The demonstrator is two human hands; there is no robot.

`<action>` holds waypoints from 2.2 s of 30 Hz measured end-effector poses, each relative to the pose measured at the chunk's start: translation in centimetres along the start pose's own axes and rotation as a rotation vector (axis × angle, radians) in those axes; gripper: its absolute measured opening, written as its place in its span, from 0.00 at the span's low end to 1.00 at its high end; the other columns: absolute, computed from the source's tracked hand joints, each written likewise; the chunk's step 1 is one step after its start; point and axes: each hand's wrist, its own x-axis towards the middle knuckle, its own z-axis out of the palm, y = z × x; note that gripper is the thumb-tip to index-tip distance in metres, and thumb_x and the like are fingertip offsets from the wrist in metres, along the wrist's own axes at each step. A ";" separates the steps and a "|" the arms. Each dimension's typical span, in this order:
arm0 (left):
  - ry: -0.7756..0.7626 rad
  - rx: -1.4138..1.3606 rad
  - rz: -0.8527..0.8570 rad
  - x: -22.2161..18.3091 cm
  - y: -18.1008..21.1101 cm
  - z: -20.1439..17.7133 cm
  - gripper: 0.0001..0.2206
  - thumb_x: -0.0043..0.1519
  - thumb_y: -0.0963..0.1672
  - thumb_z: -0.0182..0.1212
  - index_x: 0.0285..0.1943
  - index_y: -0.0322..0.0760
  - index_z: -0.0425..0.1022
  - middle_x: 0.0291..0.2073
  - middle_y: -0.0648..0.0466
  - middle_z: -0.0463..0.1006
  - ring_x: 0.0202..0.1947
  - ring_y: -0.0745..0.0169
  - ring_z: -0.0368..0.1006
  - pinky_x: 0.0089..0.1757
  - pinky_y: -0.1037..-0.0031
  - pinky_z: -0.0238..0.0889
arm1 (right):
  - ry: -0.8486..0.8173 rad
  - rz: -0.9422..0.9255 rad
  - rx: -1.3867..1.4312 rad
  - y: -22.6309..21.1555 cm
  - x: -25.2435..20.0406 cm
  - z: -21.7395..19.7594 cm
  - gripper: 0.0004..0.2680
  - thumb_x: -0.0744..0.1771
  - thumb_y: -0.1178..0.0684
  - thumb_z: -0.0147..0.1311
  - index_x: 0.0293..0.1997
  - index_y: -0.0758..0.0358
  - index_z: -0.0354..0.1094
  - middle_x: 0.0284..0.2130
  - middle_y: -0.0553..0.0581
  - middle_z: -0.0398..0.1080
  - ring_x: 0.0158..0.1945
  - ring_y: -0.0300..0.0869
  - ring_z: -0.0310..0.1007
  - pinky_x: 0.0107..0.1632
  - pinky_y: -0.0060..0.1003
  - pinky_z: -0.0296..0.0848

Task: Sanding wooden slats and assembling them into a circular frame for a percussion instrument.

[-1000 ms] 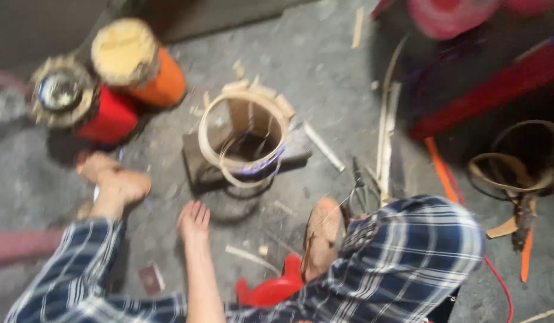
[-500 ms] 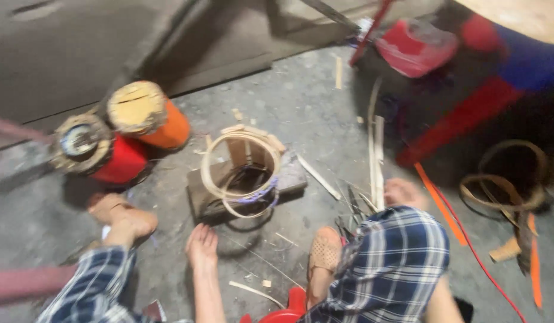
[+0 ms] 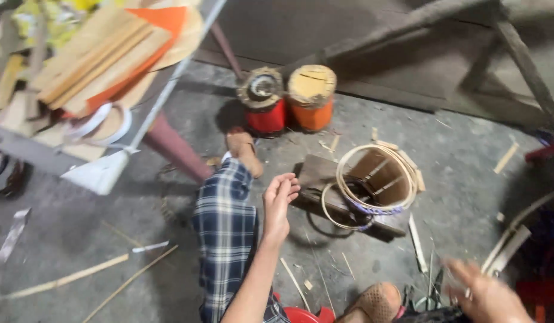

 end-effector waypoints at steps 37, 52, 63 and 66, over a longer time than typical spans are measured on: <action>-0.083 0.487 0.298 -7.1 11.6 -10.0 0.12 0.67 0.40 0.52 0.56 0.28 0.75 0.44 0.50 0.80 0.46 0.66 0.75 0.50 0.78 0.67 | 0.195 0.041 -0.022 -2.3 -8.2 -2.5 0.24 0.63 0.38 0.57 0.68 0.33 0.63 0.41 0.42 0.79 0.41 0.29 0.86 0.42 0.26 0.88; -0.375 1.469 -0.734 -1.0 -25.6 -16.6 0.19 0.60 0.46 0.53 0.56 0.32 0.77 0.51 0.39 0.79 0.51 0.41 0.75 0.51 0.59 0.68 | 0.215 0.009 0.043 -4.1 -9.9 -4.5 0.23 0.66 0.41 0.53 0.72 0.45 0.64 0.48 0.47 0.78 0.51 0.38 0.82 0.50 0.35 0.85; 1.203 1.519 -0.620 11.2 -22.6 -31.5 0.25 0.59 0.52 0.59 0.67 0.51 0.63 0.63 0.44 0.62 0.56 0.42 0.62 0.50 0.40 0.59 | 0.085 0.153 0.035 -3.2 -10.7 -3.9 0.24 0.62 0.37 0.55 0.68 0.26 0.58 0.50 0.37 0.74 0.46 0.34 0.84 0.42 0.33 0.85; 1.137 1.492 -0.511 11.6 -25.5 -33.4 0.22 0.60 0.50 0.59 0.63 0.47 0.65 0.60 0.43 0.64 0.56 0.40 0.63 0.50 0.38 0.58 | 0.111 0.221 0.113 -4.3 -11.8 -5.6 0.22 0.63 0.37 0.54 0.66 0.29 0.60 0.46 0.39 0.75 0.42 0.37 0.83 0.40 0.35 0.82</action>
